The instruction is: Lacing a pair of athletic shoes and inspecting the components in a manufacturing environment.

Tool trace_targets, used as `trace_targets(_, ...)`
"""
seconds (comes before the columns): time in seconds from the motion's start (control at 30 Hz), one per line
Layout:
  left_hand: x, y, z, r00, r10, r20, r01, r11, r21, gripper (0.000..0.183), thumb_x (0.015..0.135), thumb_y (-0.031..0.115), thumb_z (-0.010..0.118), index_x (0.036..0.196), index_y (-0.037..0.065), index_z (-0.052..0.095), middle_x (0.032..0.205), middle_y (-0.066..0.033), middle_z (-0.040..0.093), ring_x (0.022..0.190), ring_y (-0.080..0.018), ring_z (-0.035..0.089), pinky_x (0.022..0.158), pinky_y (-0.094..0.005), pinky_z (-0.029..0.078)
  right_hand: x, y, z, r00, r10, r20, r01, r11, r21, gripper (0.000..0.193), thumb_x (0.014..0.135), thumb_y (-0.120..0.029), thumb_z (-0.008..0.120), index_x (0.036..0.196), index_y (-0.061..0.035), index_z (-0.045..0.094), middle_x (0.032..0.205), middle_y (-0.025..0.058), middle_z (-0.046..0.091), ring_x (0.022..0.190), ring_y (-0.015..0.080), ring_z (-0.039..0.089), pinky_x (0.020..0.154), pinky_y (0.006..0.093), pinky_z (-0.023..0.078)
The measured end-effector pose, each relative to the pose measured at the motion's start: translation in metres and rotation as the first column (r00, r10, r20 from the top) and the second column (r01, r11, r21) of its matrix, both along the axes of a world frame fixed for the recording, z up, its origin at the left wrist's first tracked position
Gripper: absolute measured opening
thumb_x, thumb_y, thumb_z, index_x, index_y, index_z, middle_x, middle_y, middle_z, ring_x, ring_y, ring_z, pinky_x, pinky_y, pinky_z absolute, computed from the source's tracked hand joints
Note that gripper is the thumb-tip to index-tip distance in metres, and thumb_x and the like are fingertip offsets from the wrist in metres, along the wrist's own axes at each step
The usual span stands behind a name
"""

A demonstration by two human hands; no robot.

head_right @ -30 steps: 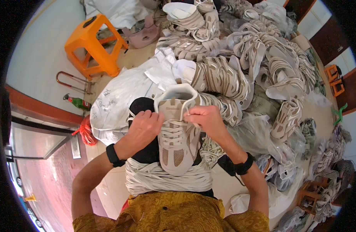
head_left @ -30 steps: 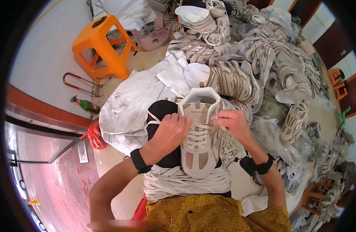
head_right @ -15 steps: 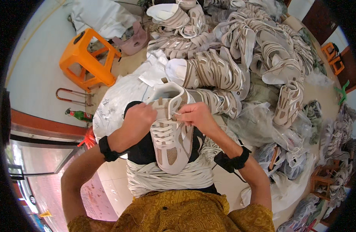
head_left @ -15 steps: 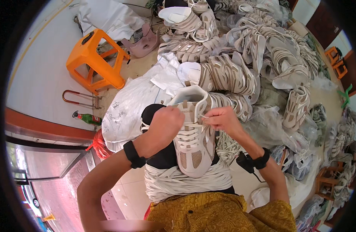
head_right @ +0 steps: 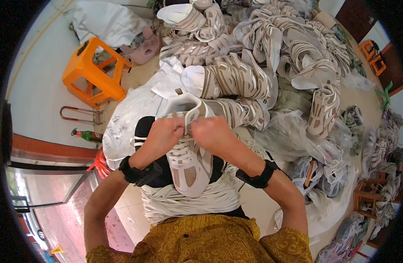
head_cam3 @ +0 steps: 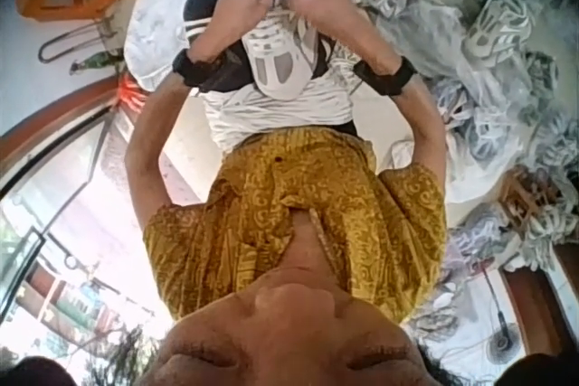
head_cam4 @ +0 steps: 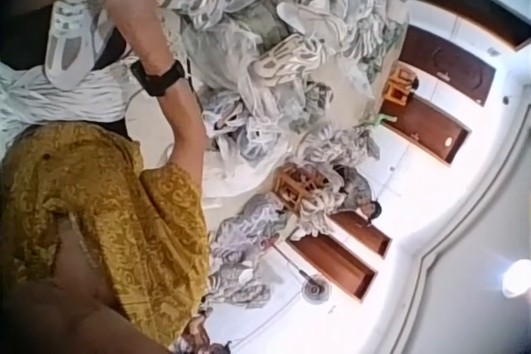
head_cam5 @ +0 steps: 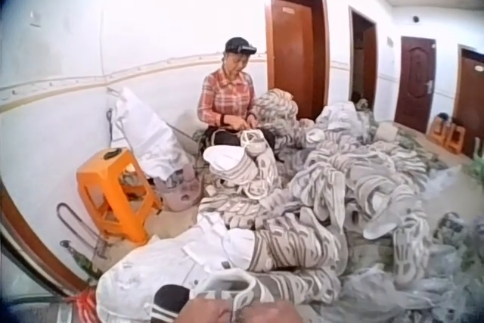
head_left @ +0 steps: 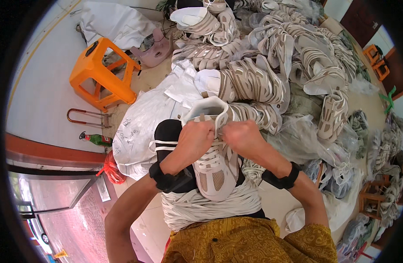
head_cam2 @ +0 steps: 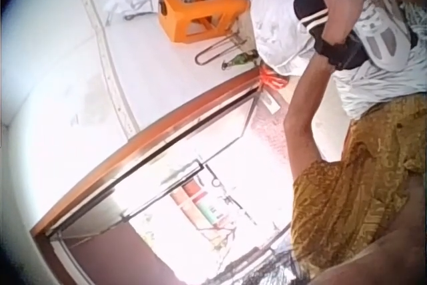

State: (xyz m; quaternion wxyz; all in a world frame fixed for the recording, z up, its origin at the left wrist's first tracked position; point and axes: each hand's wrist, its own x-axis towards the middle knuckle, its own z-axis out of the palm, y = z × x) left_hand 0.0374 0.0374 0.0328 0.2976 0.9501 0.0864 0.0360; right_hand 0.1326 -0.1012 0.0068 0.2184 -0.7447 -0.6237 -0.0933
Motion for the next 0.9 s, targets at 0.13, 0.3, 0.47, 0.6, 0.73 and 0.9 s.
trace_targets(0.13,-0.002,-0.007,-0.001,0.999,0.043,0.024,-0.045,0.996,0.083,0.009,0.073,0.008,0.050,0.073,0.002,0.056,0.064,-0.0184,0.057,0.063,-0.0358,0.057,0.058,-0.0435,0.045,-0.006,0.002,0.006,0.994,0.022,0.107,-0.027,0.999,0.040,0.009,0.062,-0.010,0.057,0.056,-0.0067,0.051,0.056,0.0095,0.053,0.050,0.0222,0.056,0.042,0.0329,0.043)
trace_targets(0.3,-0.001,-0.010,-0.001,0.996,0.031,0.080,-0.040,0.993,0.113,0.007,0.073,0.007,0.050,0.072,0.002,0.055,0.066,-0.0178,0.057,0.064,-0.0353,0.057,0.058,-0.0423,0.045,0.005,0.011,0.026,0.998,0.059,0.001,-0.057,0.975,-0.217,0.013,0.062,-0.013,0.056,0.055,-0.0021,0.057,0.057,0.0134,0.057,0.051,0.0266,0.058,0.045,0.0367,0.046)
trace_targets(0.47,-0.001,-0.012,-0.004,0.994,0.040,0.105,-0.051,0.994,0.095,0.007,0.072,0.006,0.051,0.074,0.002,0.057,0.066,-0.0180,0.057,0.063,-0.0349,0.057,0.058,-0.0413,0.046,0.018,0.017,0.003,0.946,-0.040,-0.323,-0.049,0.963,-0.264,0.013,0.065,-0.014,0.056,0.058,-0.0028,0.059,0.059,0.0147,0.058,0.052,0.0282,0.059,0.048,0.0383,0.047)
trace_targets(0.6,-0.002,-0.010,-0.006,0.990,0.068,0.125,-0.074,0.996,0.045,0.011,0.072,0.007,0.051,0.077,0.002,0.059,0.066,-0.0179,0.057,0.064,-0.0351,0.057,0.058,-0.0397,0.046,-0.006,0.014,0.003,0.994,-0.079,-0.078,0.072,0.994,-0.086,0.014,0.066,-0.015,0.056,0.062,-0.0032,0.062,0.059,0.0134,0.058,0.055,0.0286,0.060,0.053,0.0382,0.048)
trace_targets(0.73,0.000,0.003,-0.001,1.000,0.024,0.005,-0.023,0.996,-0.090,0.017,0.072,0.007,0.049,0.083,0.005,0.061,0.065,-0.0164,0.058,0.060,-0.0323,0.057,0.056,-0.0354,0.046,0.012,0.001,-0.001,0.994,0.006,-0.106,-0.016,0.995,-0.096,0.014,0.066,-0.015,0.056,0.062,-0.0021,0.062,0.061,0.0130,0.059,0.057,0.0282,0.060,0.055,0.0385,0.048)
trace_targets(0.9,0.013,0.005,-0.003,0.992,-0.116,-0.049,0.110,0.986,-0.122,0.021,0.071,0.006,0.049,0.087,0.006,0.062,0.066,-0.0162,0.057,0.059,-0.0288,0.057,0.057,-0.0331,0.045,0.018,0.004,0.000,0.891,-0.099,-0.442,0.021,0.984,-0.178,0.013,0.064,-0.016,0.059,0.063,-0.0034,0.061,0.066,0.0132,0.059,0.064,0.0286,0.060,0.057,0.0382,0.048)
